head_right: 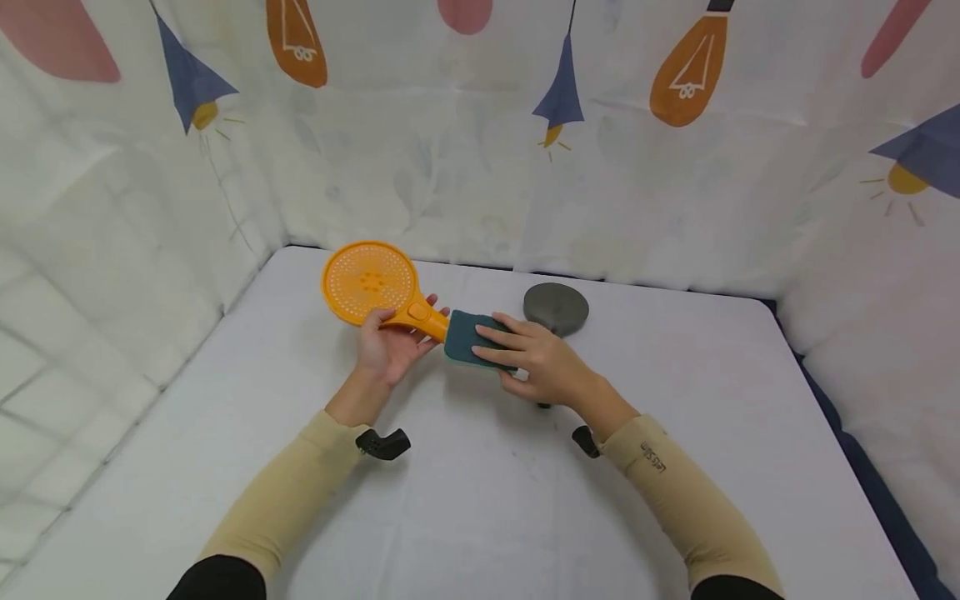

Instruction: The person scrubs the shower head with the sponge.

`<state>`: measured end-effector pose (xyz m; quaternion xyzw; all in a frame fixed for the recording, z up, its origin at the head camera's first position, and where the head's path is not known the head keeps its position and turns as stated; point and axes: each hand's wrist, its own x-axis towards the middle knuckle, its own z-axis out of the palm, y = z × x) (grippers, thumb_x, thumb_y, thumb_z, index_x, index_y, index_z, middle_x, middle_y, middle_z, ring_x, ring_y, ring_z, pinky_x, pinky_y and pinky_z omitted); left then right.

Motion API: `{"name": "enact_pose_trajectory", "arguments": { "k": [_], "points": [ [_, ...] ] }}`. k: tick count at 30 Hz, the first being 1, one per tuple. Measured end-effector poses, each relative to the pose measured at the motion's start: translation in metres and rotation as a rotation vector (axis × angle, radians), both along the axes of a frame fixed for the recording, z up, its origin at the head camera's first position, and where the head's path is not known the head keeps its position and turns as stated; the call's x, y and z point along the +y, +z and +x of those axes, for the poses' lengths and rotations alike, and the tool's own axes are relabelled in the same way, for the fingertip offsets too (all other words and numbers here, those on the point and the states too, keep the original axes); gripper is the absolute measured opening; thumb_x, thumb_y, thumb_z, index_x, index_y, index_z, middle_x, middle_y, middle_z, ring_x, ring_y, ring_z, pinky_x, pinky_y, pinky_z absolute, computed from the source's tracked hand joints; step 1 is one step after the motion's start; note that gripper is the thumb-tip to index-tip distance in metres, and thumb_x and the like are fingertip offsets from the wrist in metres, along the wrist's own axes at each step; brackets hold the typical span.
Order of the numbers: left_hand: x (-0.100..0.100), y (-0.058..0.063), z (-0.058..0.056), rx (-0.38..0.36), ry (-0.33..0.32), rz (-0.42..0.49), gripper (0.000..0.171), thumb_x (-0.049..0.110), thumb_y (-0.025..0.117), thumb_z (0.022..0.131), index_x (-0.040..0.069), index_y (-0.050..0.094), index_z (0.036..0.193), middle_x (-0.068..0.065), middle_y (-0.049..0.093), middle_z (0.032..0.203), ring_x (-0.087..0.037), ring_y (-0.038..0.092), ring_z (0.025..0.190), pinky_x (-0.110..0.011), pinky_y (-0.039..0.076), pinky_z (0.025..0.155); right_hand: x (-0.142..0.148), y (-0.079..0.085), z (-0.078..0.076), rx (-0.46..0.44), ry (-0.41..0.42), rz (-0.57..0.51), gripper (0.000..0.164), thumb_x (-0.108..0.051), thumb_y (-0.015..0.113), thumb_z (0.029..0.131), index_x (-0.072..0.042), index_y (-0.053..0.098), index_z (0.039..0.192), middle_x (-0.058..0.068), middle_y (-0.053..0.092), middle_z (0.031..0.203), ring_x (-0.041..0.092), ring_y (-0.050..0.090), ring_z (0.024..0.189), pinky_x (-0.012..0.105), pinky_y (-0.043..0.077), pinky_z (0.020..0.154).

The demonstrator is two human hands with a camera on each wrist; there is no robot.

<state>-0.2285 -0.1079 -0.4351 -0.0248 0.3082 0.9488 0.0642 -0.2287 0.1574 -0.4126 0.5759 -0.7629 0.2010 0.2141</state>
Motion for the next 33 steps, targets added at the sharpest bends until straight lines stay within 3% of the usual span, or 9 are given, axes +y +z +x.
{"name": "enact_pose_trajectory", "arguments": {
  "k": [4,8,11,15,19,22,26,29,33],
  "points": [
    [0.012,-0.002,0.001,0.002,-0.042,-0.079,0.055,0.023,0.027,0.100,0.014,0.024,0.153,-0.012,0.046,0.140,-0.027,0.052,0.117,-0.039,0.048,0.091,-0.017,0.002,-0.001,0.019,-0.054,0.029,0.052,-0.006,0.083,0.082,-0.004,0.069,0.132,0.020,0.059,0.141,0.045,0.048,0.135,0.056,0.048,0.102],
    [0.019,-0.004,0.003,-0.009,-0.049,-0.116,0.053,0.024,0.028,0.099,0.010,0.028,0.150,-0.010,0.043,0.138,-0.022,0.053,0.109,-0.036,0.050,0.086,-0.026,0.004,0.002,0.014,-0.087,0.023,0.054,-0.007,0.085,0.082,-0.004,0.068,0.133,0.020,0.059,0.142,0.046,0.048,0.135,0.054,0.050,0.099],
    [0.014,-0.003,0.004,-0.001,-0.045,-0.094,0.057,0.024,0.028,0.099,0.014,0.023,0.155,-0.012,0.044,0.141,-0.025,0.052,0.114,-0.039,0.048,0.093,-0.019,0.003,0.006,-0.009,-0.066,0.042,0.053,-0.005,0.083,0.082,-0.005,0.068,0.133,0.019,0.058,0.142,0.046,0.049,0.135,0.055,0.049,0.100],
    [0.001,0.000,0.001,0.043,-0.035,-0.039,0.062,0.021,0.028,0.100,0.023,0.014,0.160,-0.017,0.045,0.145,-0.039,0.050,0.128,-0.054,0.037,0.111,0.000,0.003,0.009,-0.039,-0.034,0.066,0.051,-0.004,0.077,0.083,-0.006,0.069,0.133,0.018,0.059,0.142,0.043,0.050,0.135,0.057,0.048,0.101],
    [-0.007,0.002,0.000,0.067,-0.022,-0.006,0.064,0.018,0.028,0.100,0.027,0.012,0.161,-0.019,0.044,0.146,-0.049,0.042,0.137,-0.066,0.027,0.115,0.008,0.003,0.007,-0.057,-0.006,0.048,0.043,-0.008,0.068,0.090,-0.006,0.069,0.133,0.018,0.059,0.142,0.042,0.050,0.135,0.057,0.048,0.101],
    [-0.004,0.000,0.002,0.055,-0.042,-0.019,0.061,0.020,0.028,0.100,0.025,0.014,0.160,-0.018,0.043,0.146,-0.043,0.045,0.135,-0.056,0.039,0.111,-0.002,0.001,0.004,-0.051,-0.008,0.023,0.043,-0.007,0.072,0.090,-0.005,0.069,0.132,0.019,0.059,0.142,0.044,0.049,0.135,0.057,0.047,0.103],
    [0.008,-0.005,0.006,0.032,-0.079,-0.081,0.055,0.023,0.027,0.102,0.015,0.021,0.156,-0.013,0.042,0.144,-0.026,0.054,0.117,-0.039,0.051,0.092,-0.025,-0.001,0.002,-0.003,-0.064,0.002,0.053,-0.004,0.084,0.080,-0.003,0.070,0.131,0.020,0.059,0.141,0.046,0.050,0.134,0.056,0.048,0.102],
    [0.012,-0.005,0.007,0.015,-0.080,-0.103,0.054,0.025,0.028,0.102,0.010,0.025,0.154,-0.010,0.042,0.142,-0.021,0.056,0.109,-0.037,0.053,0.087,-0.031,0.000,0.001,0.006,-0.075,-0.001,0.053,-0.006,0.086,0.081,-0.003,0.069,0.131,0.020,0.059,0.142,0.047,0.050,0.134,0.054,0.049,0.101],
    [0.004,0.000,0.007,0.027,-0.063,-0.105,0.056,0.024,0.029,0.102,0.017,0.020,0.157,-0.013,0.045,0.143,-0.024,0.056,0.113,-0.037,0.051,0.088,-0.022,0.000,0.003,-0.017,-0.025,0.006,0.054,-0.004,0.085,0.079,-0.005,0.070,0.131,0.020,0.059,0.141,0.046,0.049,0.134,0.056,0.047,0.103]
  ]
}}
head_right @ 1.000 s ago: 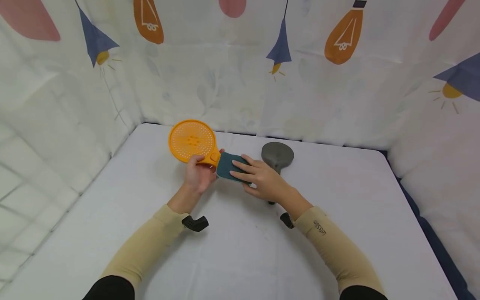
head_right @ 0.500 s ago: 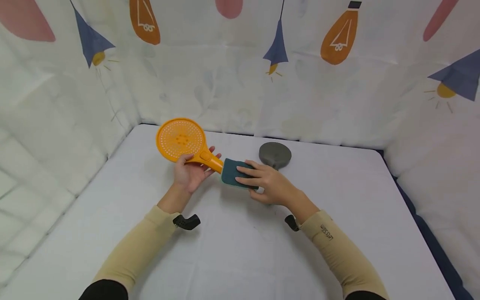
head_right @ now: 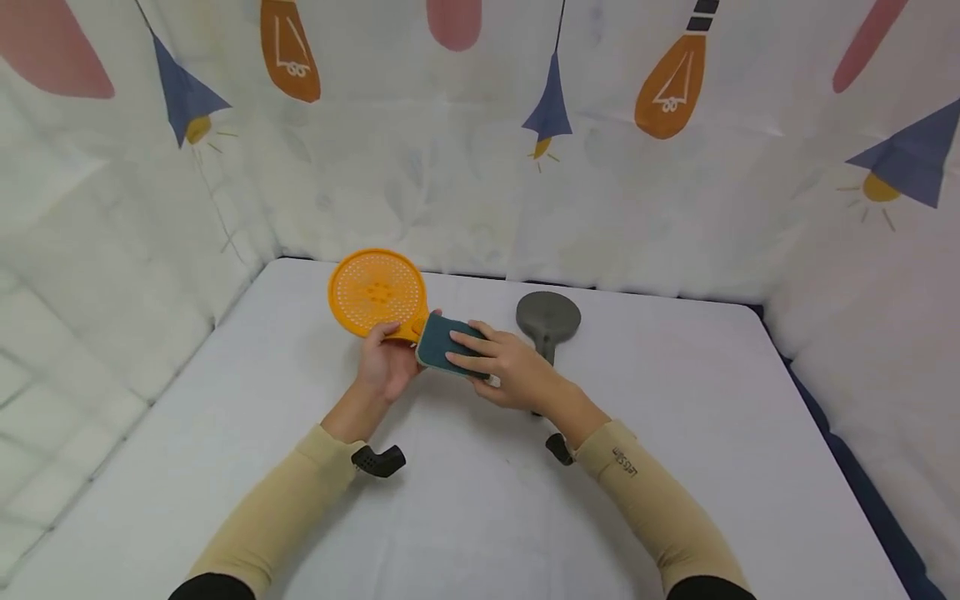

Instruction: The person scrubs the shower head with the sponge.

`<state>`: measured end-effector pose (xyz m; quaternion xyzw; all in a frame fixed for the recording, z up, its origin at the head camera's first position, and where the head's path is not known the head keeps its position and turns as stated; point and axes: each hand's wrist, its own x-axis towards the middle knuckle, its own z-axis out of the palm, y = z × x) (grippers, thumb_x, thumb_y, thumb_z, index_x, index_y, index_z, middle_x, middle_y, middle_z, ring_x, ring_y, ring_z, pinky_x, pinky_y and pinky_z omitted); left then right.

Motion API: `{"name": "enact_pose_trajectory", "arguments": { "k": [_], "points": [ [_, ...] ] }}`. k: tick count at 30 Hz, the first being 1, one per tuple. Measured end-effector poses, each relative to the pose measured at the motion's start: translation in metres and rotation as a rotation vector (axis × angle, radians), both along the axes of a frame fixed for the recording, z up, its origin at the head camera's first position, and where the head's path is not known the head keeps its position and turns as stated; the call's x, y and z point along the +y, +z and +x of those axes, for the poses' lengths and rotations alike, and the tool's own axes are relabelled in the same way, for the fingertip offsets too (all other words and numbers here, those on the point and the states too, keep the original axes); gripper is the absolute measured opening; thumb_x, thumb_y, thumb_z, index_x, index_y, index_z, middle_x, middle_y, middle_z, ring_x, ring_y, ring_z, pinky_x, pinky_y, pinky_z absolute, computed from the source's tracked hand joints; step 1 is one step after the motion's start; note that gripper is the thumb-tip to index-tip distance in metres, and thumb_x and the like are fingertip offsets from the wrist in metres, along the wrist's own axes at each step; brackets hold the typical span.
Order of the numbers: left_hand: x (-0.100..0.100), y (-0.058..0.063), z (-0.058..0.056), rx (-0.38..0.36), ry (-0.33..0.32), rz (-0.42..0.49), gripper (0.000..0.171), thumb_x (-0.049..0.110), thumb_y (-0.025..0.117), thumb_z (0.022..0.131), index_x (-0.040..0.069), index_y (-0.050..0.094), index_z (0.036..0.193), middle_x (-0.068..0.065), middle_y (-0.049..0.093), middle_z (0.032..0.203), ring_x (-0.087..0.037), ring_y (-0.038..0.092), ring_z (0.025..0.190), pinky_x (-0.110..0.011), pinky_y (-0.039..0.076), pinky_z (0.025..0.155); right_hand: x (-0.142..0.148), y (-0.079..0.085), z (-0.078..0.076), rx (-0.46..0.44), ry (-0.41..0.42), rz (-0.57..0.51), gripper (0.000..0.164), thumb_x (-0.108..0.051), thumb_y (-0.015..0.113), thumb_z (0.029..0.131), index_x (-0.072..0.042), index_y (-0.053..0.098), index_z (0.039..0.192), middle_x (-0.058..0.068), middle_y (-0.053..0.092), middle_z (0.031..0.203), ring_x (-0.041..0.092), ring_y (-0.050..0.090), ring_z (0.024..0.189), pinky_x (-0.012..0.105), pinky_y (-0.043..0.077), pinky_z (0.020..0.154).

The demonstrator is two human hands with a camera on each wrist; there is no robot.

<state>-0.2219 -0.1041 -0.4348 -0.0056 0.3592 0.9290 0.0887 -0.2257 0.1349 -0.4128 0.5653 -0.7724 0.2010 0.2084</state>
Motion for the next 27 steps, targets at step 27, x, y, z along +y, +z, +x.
{"name": "enact_pose_trajectory", "arguments": {
  "k": [27],
  "points": [
    [0.001,0.006,0.006,0.166,-0.160,-0.089,0.052,0.026,0.026,0.108,0.013,0.015,0.158,-0.015,0.052,0.139,-0.027,0.064,0.113,-0.037,0.053,0.096,0.005,0.005,0.002,0.098,0.162,0.005,0.056,-0.005,0.089,0.073,-0.010,0.073,0.127,0.016,0.062,0.139,0.043,0.051,0.132,0.052,0.051,0.098]
  ]
}}
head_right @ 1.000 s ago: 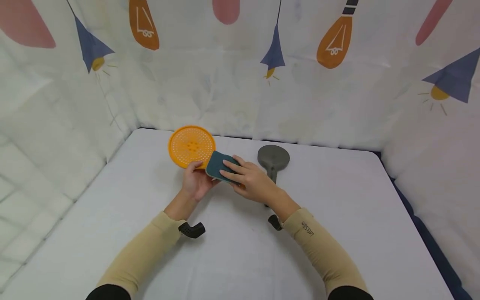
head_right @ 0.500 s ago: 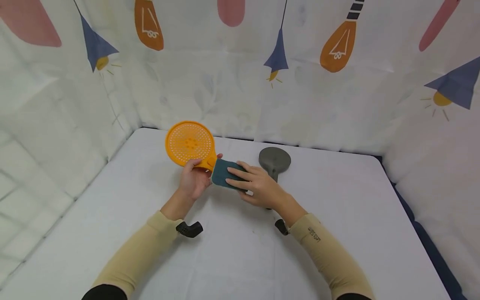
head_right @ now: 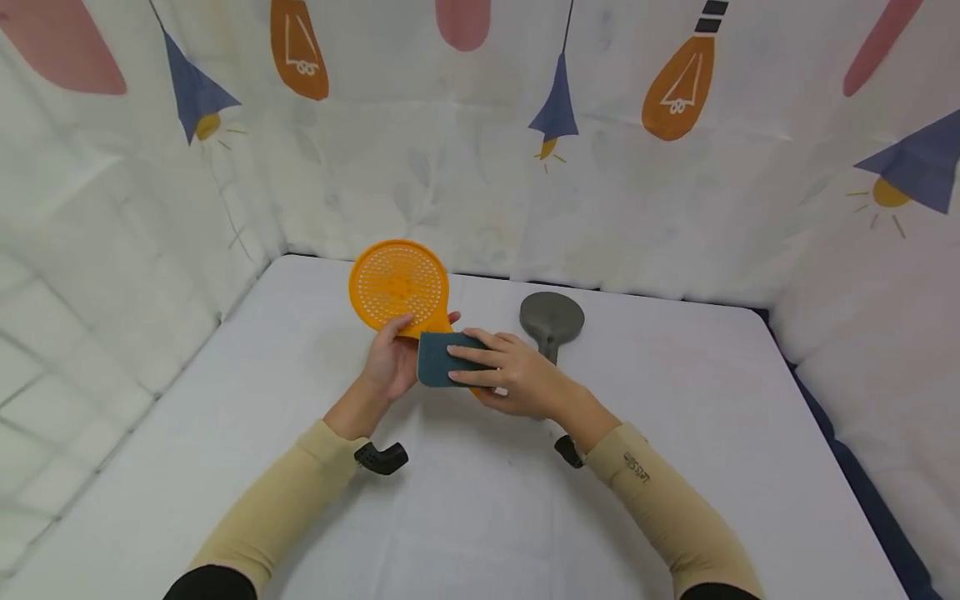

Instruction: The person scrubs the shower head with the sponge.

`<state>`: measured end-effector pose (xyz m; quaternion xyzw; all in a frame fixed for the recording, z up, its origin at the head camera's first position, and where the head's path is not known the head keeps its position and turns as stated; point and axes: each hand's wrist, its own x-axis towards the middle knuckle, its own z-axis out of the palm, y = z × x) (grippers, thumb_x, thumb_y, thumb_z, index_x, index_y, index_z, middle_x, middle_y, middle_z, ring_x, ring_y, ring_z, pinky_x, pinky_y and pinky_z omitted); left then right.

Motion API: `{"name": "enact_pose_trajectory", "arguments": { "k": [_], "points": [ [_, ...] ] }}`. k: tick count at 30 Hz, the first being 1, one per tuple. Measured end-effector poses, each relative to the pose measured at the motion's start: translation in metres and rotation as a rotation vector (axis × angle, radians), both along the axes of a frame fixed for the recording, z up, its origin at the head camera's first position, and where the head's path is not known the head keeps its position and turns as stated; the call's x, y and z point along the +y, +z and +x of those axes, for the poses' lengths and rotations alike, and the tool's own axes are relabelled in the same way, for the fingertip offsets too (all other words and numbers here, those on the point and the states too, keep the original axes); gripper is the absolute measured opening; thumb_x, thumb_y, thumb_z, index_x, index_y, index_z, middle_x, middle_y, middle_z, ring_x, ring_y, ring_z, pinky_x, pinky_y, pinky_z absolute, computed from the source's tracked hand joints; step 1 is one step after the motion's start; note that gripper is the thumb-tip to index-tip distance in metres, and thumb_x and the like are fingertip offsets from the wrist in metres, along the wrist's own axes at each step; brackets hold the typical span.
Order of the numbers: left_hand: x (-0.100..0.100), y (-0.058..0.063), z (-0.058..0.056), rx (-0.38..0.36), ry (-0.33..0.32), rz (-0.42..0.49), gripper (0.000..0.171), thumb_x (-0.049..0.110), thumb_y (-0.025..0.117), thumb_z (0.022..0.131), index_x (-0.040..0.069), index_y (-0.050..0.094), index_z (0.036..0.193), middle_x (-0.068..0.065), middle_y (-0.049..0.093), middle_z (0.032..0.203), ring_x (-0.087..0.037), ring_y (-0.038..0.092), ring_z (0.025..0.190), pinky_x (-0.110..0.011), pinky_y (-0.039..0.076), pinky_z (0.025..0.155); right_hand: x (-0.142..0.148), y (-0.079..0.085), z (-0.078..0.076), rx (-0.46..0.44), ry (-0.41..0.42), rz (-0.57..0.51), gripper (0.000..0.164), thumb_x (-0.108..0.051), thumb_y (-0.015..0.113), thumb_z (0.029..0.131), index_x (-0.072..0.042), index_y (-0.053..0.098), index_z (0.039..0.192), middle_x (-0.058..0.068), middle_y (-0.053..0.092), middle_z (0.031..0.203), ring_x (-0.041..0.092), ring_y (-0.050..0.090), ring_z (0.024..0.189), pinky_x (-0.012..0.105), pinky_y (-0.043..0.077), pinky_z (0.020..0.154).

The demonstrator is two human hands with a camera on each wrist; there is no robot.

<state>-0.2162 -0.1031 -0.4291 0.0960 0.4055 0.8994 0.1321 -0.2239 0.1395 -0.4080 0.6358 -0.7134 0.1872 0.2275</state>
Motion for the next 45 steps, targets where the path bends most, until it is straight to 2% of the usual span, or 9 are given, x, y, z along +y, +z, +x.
{"name": "enact_pose_trajectory", "arguments": {
  "k": [7,14,21,28,33,35,38,41,45],
  "points": [
    [0.001,-0.001,0.005,-0.052,-0.106,-0.036,0.051,0.031,0.022,0.107,0.013,0.022,0.155,-0.008,0.051,0.131,-0.022,0.064,0.103,-0.041,0.057,0.084,0.006,0.008,-0.009,-0.112,-0.125,-0.169,0.053,0.009,0.082,0.074,-0.001,0.073,0.125,0.020,0.060,0.141,0.045,0.045,0.139,0.059,0.045,0.104],
    [-0.001,-0.001,0.006,-0.094,-0.077,-0.084,0.054,0.031,0.025,0.107,0.011,0.022,0.157,-0.006,0.050,0.134,-0.020,0.063,0.102,-0.042,0.054,0.085,0.015,0.001,-0.006,-0.134,-0.017,-0.127,0.049,0.003,0.080,0.081,-0.005,0.071,0.128,0.019,0.059,0.142,0.046,0.048,0.135,0.059,0.046,0.103],
    [-0.002,-0.004,0.005,-0.081,-0.170,0.027,0.054,0.023,0.024,0.107,0.013,0.016,0.159,-0.016,0.047,0.140,-0.037,0.064,0.114,-0.050,0.056,0.088,0.014,0.000,-0.013,-0.217,-0.123,-0.281,0.049,0.016,0.080,0.073,0.003,0.074,0.120,0.024,0.060,0.138,0.053,0.047,0.133,0.055,0.045,0.105],
    [-0.002,-0.003,0.005,-0.131,-0.094,-0.060,0.054,0.028,0.026,0.106,0.012,0.019,0.157,-0.014,0.047,0.138,-0.026,0.060,0.107,-0.042,0.056,0.085,0.021,-0.005,0.005,-0.247,-0.041,-0.122,0.051,0.009,0.081,0.076,-0.004,0.074,0.124,0.018,0.059,0.142,0.045,0.045,0.138,0.054,0.043,0.108],
    [-0.007,-0.003,0.004,-0.133,-0.101,-0.064,0.056,0.026,0.027,0.108,0.020,0.013,0.161,-0.026,0.041,0.153,-0.040,0.058,0.126,-0.054,0.050,0.100,0.030,-0.005,0.020,-0.209,0.040,0.008,0.049,0.005,0.080,0.075,-0.008,0.076,0.122,0.015,0.062,0.139,0.045,0.050,0.133,0.056,0.048,0.102],
    [-0.008,-0.003,0.003,-0.139,-0.103,-0.058,0.056,0.026,0.028,0.108,0.022,0.014,0.162,-0.027,0.039,0.154,-0.043,0.058,0.125,-0.057,0.048,0.102,0.030,-0.003,0.022,-0.198,0.052,0.033,0.050,0.005,0.081,0.074,-0.009,0.077,0.121,0.014,0.064,0.137,0.044,0.051,0.132,0.056,0.050,0.099],
    [-0.006,-0.005,0.000,-0.146,-0.115,-0.071,0.051,0.026,0.028,0.108,0.017,0.020,0.158,-0.022,0.048,0.145,-0.033,0.063,0.117,-0.050,0.052,0.098,0.023,-0.001,0.018,-0.175,0.033,0.049,0.050,0.005,0.085,0.073,-0.009,0.077,0.121,0.014,0.064,0.137,0.044,0.051,0.132,0.054,0.050,0.100],
    [-0.002,-0.007,-0.001,-0.154,-0.147,-0.135,0.043,0.030,0.026,0.107,0.005,0.034,0.142,-0.010,0.059,0.123,-0.020,0.065,0.104,-0.039,0.055,0.088,0.013,0.000,0.012,-0.153,0.003,0.042,0.053,0.004,0.088,0.073,-0.008,0.076,0.123,0.015,0.062,0.139,0.045,0.049,0.134,0.053,0.049,0.101],
    [-0.002,-0.008,-0.002,-0.162,-0.171,-0.158,0.042,0.031,0.023,0.107,0.003,0.037,0.134,-0.004,0.058,0.115,-0.014,0.064,0.101,-0.033,0.054,0.088,0.005,0.001,0.009,-0.132,0.016,0.032,0.053,0.003,0.088,0.074,-0.008,0.075,0.124,0.015,0.062,0.140,0.044,0.048,0.135,0.053,0.048,0.103]
  ]
}}
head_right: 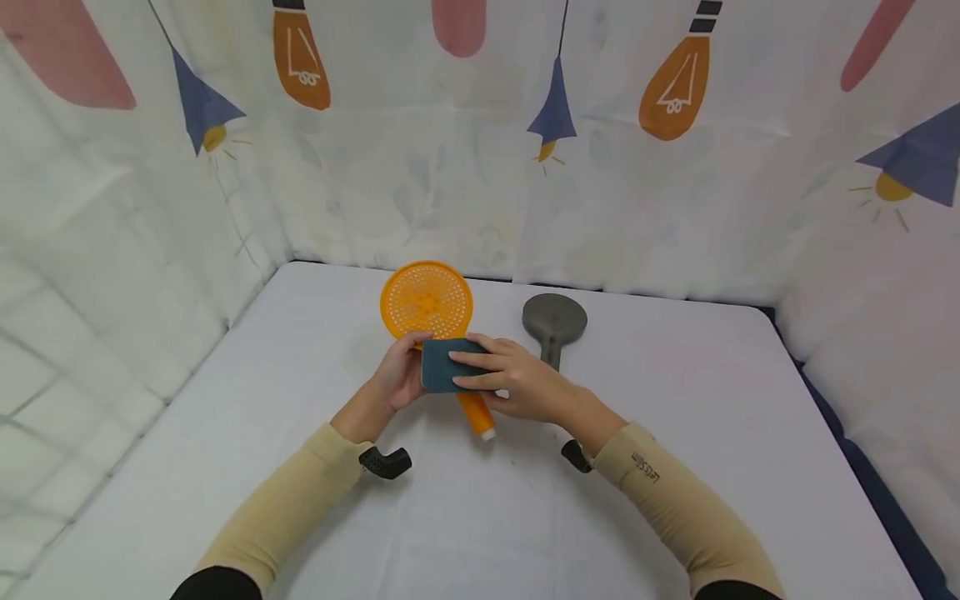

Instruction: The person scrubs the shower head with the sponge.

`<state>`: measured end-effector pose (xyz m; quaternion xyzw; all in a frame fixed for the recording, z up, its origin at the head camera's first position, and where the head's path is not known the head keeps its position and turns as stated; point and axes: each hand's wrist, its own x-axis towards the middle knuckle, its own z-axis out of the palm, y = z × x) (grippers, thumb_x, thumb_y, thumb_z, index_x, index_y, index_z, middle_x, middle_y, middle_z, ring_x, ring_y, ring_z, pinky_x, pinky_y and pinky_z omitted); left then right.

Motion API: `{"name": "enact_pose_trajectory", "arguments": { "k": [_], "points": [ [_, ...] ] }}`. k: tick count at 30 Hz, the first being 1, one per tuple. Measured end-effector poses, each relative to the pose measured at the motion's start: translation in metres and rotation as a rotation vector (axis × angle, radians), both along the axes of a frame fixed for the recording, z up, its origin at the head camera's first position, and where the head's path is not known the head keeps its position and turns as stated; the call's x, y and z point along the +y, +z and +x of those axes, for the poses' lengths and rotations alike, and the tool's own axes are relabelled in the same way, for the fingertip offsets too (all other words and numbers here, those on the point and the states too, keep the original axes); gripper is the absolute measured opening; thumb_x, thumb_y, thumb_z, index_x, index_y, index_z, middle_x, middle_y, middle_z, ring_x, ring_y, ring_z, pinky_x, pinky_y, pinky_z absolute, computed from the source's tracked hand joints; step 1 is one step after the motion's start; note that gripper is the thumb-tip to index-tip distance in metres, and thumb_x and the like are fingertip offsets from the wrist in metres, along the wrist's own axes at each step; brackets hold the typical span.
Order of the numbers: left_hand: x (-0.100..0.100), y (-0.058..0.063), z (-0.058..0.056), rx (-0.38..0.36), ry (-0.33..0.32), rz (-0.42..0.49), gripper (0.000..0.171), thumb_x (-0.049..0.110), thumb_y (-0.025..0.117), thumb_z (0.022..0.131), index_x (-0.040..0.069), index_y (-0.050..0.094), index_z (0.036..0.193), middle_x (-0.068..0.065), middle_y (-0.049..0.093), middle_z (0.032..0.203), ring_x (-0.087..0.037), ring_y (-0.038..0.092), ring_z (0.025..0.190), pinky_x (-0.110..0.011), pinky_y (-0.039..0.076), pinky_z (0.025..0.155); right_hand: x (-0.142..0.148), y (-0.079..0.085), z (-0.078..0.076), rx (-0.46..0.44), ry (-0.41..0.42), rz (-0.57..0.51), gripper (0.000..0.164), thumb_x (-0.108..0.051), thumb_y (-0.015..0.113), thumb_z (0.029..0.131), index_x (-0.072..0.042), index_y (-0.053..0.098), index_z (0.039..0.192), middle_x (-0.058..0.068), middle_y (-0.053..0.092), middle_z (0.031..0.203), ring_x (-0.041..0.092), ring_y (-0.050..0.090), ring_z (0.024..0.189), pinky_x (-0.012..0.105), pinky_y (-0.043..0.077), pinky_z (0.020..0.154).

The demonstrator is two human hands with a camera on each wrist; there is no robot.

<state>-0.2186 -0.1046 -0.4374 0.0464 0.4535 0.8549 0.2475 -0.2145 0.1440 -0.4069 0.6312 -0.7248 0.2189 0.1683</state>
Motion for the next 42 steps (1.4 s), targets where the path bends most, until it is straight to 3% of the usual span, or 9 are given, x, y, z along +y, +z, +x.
{"name": "enact_pose_trajectory", "arguments": {
  "k": [5,10,15,20,23,26,33,39,42],
  "points": [
    [-0.011,0.007,-0.002,-0.021,0.108,0.164,0.054,0.025,0.025,0.108,0.016,0.011,0.159,-0.021,0.040,0.150,-0.038,0.053,0.129,-0.055,0.035,0.114,0.006,0.001,0.006,-0.025,0.055,0.032,0.051,0.003,0.084,0.076,-0.010,0.075,0.124,0.012,0.063,0.139,0.043,0.050,0.134,0.052,0.048,0.102],
    [-0.025,0.013,-0.005,-0.068,0.211,0.272,0.061,0.025,0.028,0.106,0.024,0.004,0.162,-0.025,0.028,0.160,-0.050,0.032,0.145,-0.065,0.020,0.117,0.023,0.003,0.012,-0.061,0.014,0.031,0.049,0.004,0.079,0.076,-0.012,0.077,0.122,0.011,0.063,0.139,0.040,0.049,0.136,0.055,0.049,0.101],
    [-0.024,0.013,-0.005,-0.053,0.203,0.237,0.059,0.026,0.028,0.107,0.021,0.007,0.162,-0.023,0.035,0.155,-0.046,0.044,0.139,-0.059,0.034,0.113,0.018,0.002,0.004,-0.065,-0.010,0.044,0.050,0.005,0.081,0.076,-0.010,0.076,0.123,0.012,0.062,0.140,0.042,0.048,0.137,0.056,0.048,0.102],
    [-0.017,0.011,-0.004,-0.006,0.129,0.137,0.055,0.025,0.027,0.108,0.008,0.012,0.158,-0.020,0.047,0.146,-0.029,0.065,0.113,-0.040,0.055,0.093,-0.003,0.001,-0.011,-0.118,0.001,-0.039,0.047,0.007,0.084,0.077,-0.004,0.075,0.122,0.019,0.062,0.138,0.050,0.047,0.134,0.053,0.048,0.103],
    [-0.018,0.011,-0.003,0.002,0.134,0.146,0.055,0.025,0.026,0.108,0.008,0.013,0.158,-0.021,0.047,0.145,-0.026,0.067,0.109,-0.038,0.056,0.089,-0.009,0.001,-0.015,-0.138,0.015,-0.067,0.046,0.009,0.082,0.077,-0.003,0.075,0.122,0.020,0.062,0.138,0.050,0.048,0.133,0.053,0.048,0.103],
    [-0.024,0.011,-0.002,0.000,0.180,0.166,0.056,0.026,0.028,0.107,0.014,0.013,0.160,-0.021,0.044,0.149,-0.032,0.063,0.116,-0.044,0.053,0.097,-0.005,0.001,-0.011,-0.159,0.023,-0.028,0.048,0.009,0.079,0.078,-0.005,0.075,0.124,0.017,0.062,0.139,0.047,0.047,0.135,0.054,0.048,0.102],
    [-0.035,0.007,0.000,-0.012,0.219,0.230,0.060,0.025,0.029,0.107,0.025,0.007,0.163,-0.025,0.034,0.157,-0.047,0.043,0.139,-0.064,0.028,0.114,0.015,0.003,0.004,-0.204,-0.016,0.075,0.049,0.007,0.077,0.079,-0.012,0.075,0.125,0.011,0.061,0.142,0.041,0.045,0.140,0.054,0.049,0.102],
    [-0.030,0.002,0.003,-0.040,0.170,0.185,0.058,0.027,0.028,0.108,0.018,0.009,0.161,-0.024,0.036,0.157,-0.038,0.057,0.126,-0.053,0.044,0.107,0.003,0.001,0.002,-0.151,0.009,0.056,0.049,0.007,0.079,0.079,-0.008,0.075,0.125,0.014,0.061,0.141,0.044,0.046,0.138,0.054,0.047,0.104],
    [-0.026,0.002,0.005,-0.029,0.118,0.162,0.056,0.026,0.025,0.108,0.012,0.009,0.160,-0.020,0.048,0.145,-0.029,0.063,0.116,-0.042,0.053,0.097,-0.010,0.000,-0.005,-0.114,0.012,0.026,0.047,0.005,0.082,0.079,-0.006,0.075,0.124,0.016,0.062,0.140,0.047,0.046,0.136,0.054,0.047,0.103]
  ]
}}
